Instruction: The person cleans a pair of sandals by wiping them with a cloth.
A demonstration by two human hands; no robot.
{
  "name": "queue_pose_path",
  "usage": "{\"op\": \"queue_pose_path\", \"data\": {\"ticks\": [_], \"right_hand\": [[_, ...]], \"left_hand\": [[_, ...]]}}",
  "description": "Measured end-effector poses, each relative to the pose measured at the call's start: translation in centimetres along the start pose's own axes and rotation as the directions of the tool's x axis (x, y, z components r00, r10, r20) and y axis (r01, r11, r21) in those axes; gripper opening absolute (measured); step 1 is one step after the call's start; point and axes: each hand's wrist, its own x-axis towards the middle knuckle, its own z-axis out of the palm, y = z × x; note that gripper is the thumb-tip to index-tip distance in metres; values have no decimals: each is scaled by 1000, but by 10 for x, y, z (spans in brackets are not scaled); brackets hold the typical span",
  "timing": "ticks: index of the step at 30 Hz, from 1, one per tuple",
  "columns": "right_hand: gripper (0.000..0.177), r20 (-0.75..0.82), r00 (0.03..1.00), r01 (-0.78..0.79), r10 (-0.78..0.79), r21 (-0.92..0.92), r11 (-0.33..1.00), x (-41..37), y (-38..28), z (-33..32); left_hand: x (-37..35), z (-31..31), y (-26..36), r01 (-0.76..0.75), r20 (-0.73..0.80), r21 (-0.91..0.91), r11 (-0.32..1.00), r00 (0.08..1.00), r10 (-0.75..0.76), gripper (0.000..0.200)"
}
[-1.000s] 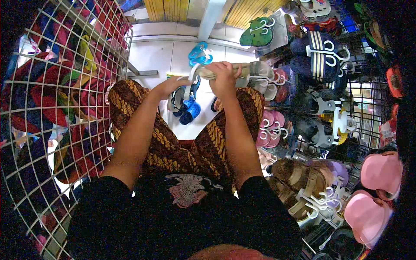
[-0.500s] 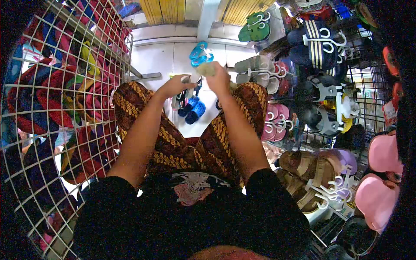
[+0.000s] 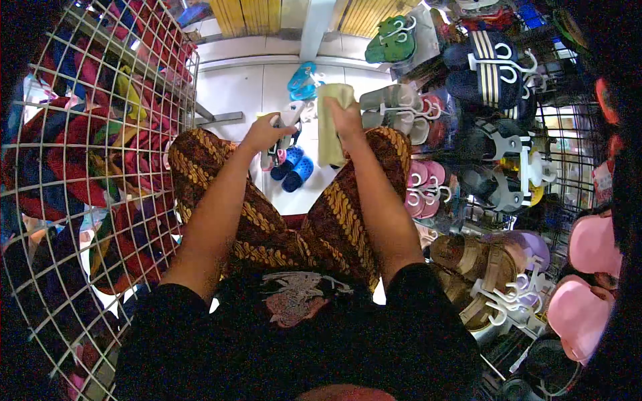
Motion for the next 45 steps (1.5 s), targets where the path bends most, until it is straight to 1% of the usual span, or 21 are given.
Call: {"op": "queue_pose_path", "data": {"ticks": [2, 3, 4, 6, 8, 9, 12, 13, 16, 17, 21, 24, 27, 30, 31, 35, 38, 39, 42, 43, 45], "right_hand": [[53, 150, 979, 186, -140, -356, 916, -11, 8, 6], [56, 108, 985, 166, -132, -436, 885, -27, -8, 15], [53, 3, 992, 113, -125, -445, 888, -42, -29, 23], [47, -176, 974, 22, -145, -561, 828, -6, -1, 22], [45, -294, 956, -77, -18, -308, 948, -16, -34, 16], [46, -229, 973, -32, -29, -261, 965, -10, -23, 14], [47, 87, 972, 235, -219, -337, 912, -23, -8, 32], [48, 101, 964, 263, -246, -489, 831, -17, 0, 34], [54, -145, 989, -53, -30, -533, 844, -13, -19, 27], [56, -119, 980, -188, 159, -300, 935, -23, -48, 22], [54, 234, 971, 165, -43, -531, 831, -12, -8, 32], [55, 125, 992, 89, -14, -617, 782, -7, 4, 29], [52, 2, 999, -46, 51, -383, 922, -10, -17, 21], [54, 364, 912, 373, -192, -535, 759, 4, 33, 27], [55, 354, 935, 234, 15, -647, 725, -9, 14, 31], [56, 88, 995, 14, 45, -571, 821, -21, -31, 24], [58, 271, 961, 240, -48, -737, 632, -7, 24, 27], [62, 353, 936, 280, -18, -710, 646, -6, 20, 25], [66, 175, 975, -15, 136, -559, 829, 0, 6, 20], [62, 119, 992, 28, 51, -578, 816, 2, 7, 19], [62, 334, 942, 195, -28, -478, 857, 7, 28, 23]], "left_hand": [[-12, -6, 17, 103, 76, 51, 993, 991, -107, 79], [3, 4, -13, 79, 110, -90, 993, 991, -69, 81], [-7, 3, 6, -92, 6, 122, 988, 996, 92, 82], [-5, 4, 16, 37, 73, -102, 994, 997, -30, 83], [5, 5, 3, 30, 105, -113, 993, 994, -18, 82], [3, 4, 6, -20, -15, -93, 995, 1000, 19, 80], [-9, -7, 26, 142, -96, -18, 990, 985, -143, 76], [-17, -11, 38, 72, -76, -23, 997, 994, -74, 72], [-15, -6, 35, 69, -62, -72, 995, 995, -74, 67], [-14, -5, 33, 97, -70, -47, 994, 992, -101, 67], [-13, -11, 35, 170, -138, 139, 976, 979, -151, 67], [-5, -3, 17, 93, -120, 145, 985, 990, -76, 67], [-7, -1, 17, 154, -170, 220, 963, 978, -118, 69], [-5, -3, 14, 102, -198, 339, 935, 980, -35, 73], [-3, -3, 8, 50, -170, 381, 923, 985, 17, 77], [0, 2, -1, 21, -175, 387, 922, 983, 51, 72], [-3, -2, 6, 90, -198, 453, 887, 980, 2, 74], [-2, -2, 4, 84, -220, 435, 897, 975, 16, 75], [-1, -2, -2, 74, -257, 420, 904, 965, 41, 75], [-1, -2, -1, 73, -254, 437, 897, 966, 45, 75], [-2, -1, 5, 70, -245, 451, 890, 968, 48, 75]]}}
